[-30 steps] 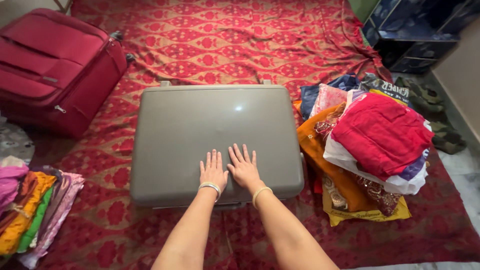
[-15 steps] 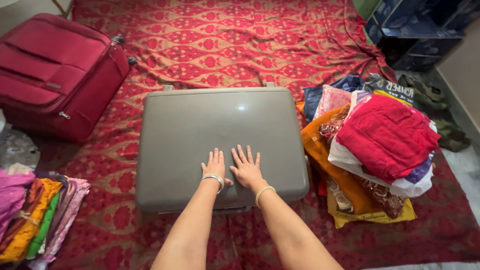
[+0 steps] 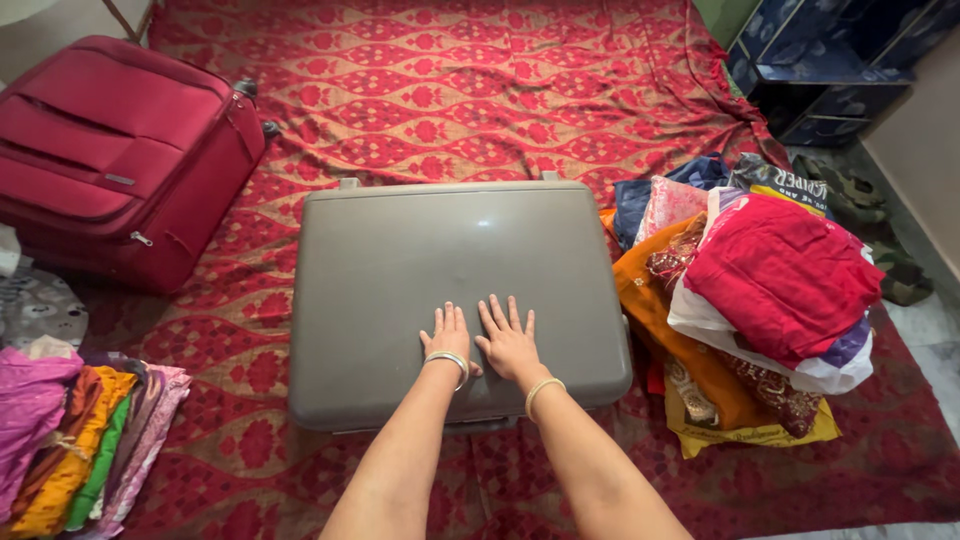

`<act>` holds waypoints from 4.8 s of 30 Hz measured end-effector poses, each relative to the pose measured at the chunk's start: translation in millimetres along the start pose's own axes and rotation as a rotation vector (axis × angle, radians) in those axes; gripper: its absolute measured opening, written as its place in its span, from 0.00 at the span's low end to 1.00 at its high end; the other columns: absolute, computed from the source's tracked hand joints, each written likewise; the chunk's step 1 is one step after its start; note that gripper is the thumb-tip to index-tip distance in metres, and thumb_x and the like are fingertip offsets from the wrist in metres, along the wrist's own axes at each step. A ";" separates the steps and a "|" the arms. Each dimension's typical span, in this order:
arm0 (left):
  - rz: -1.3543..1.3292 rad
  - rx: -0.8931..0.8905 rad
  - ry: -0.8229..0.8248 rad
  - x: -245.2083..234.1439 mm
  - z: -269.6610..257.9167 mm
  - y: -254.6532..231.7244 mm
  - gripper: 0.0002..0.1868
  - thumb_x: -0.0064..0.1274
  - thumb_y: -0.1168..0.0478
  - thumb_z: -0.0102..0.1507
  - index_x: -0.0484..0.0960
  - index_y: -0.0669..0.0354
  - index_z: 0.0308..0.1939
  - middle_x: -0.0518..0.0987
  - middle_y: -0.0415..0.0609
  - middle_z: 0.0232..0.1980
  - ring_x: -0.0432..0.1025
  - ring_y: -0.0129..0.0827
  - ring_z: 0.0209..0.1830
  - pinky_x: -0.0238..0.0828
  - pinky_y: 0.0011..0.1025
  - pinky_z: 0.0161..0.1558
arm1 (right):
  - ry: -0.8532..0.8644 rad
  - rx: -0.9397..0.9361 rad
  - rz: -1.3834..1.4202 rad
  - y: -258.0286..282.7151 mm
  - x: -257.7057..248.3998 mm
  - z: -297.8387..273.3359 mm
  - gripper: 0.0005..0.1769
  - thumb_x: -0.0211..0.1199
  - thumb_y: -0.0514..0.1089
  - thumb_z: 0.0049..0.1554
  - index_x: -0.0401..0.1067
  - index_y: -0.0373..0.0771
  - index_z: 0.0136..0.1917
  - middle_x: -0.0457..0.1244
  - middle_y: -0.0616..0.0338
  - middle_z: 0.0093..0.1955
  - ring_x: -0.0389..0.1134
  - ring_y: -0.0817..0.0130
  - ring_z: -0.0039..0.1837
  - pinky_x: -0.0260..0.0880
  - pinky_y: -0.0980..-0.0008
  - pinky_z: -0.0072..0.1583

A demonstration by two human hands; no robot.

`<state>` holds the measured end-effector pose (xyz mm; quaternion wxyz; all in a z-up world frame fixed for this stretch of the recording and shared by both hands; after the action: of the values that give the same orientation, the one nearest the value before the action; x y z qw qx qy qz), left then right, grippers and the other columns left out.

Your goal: The person opens a suitcase, places a newspaper inside, and then packs several folded garments including red, yellow, and orange fabrics. The person arranges the items neatly inside the suitcase.

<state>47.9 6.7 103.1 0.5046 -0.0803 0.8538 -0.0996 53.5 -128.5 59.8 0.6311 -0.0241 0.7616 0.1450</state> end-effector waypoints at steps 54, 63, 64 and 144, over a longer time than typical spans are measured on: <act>-0.019 -0.074 -0.746 58.2 -55.1 143.4 0.57 0.45 0.27 0.61 0.50 0.65 0.80 0.44 0.60 0.84 0.36 0.55 0.84 0.31 0.64 0.76 | -0.243 0.323 0.087 -70.5 5.6 -81.3 0.47 0.56 0.71 0.59 0.43 0.60 0.84 0.35 0.53 0.87 0.32 0.46 0.86 0.34 0.36 0.78; -0.885 -0.666 -1.106 116.9 -66.4 229.3 0.67 0.70 0.41 0.62 0.36 0.72 0.81 0.42 0.74 0.83 0.40 0.61 0.83 0.40 0.50 0.79 | -0.390 0.774 0.460 -148.8 27.4 -113.1 0.60 0.66 0.74 0.51 0.39 0.60 0.85 0.26 0.40 0.87 0.26 0.33 0.84 0.35 0.38 0.77; -1.095 -0.709 -1.089 127.3 -68.6 230.4 0.66 0.71 0.42 0.62 0.36 0.72 0.80 0.45 0.71 0.82 0.46 0.57 0.81 0.44 0.45 0.79 | -0.449 0.784 0.574 -156.2 33.3 -118.4 0.61 0.68 0.72 0.50 0.39 0.57 0.85 0.27 0.38 0.86 0.29 0.35 0.84 0.38 0.41 0.78; -2.271 -0.120 -0.410 -32.5 -5.6 194.1 0.19 0.63 0.60 0.63 0.67 0.52 0.27 0.61 0.38 0.17 0.57 0.26 0.16 0.72 0.39 0.36 | -0.355 -0.140 -0.107 112.5 -212.2 -29.9 0.62 0.63 0.85 0.44 0.55 0.49 0.79 0.54 0.36 0.75 0.52 0.33 0.76 0.51 0.34 0.71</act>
<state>51.5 202.7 84.5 0.2490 -0.8403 0.1954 -0.4401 43.1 -59.4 291.6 0.7592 -0.0824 0.6240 0.1657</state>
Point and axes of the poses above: each hand's wrist, its own z-axis towards the middle knuckle, its own x-axis out of the palm, y = z × x, the point moved 3 cm from there along z, towards the middle knuckle
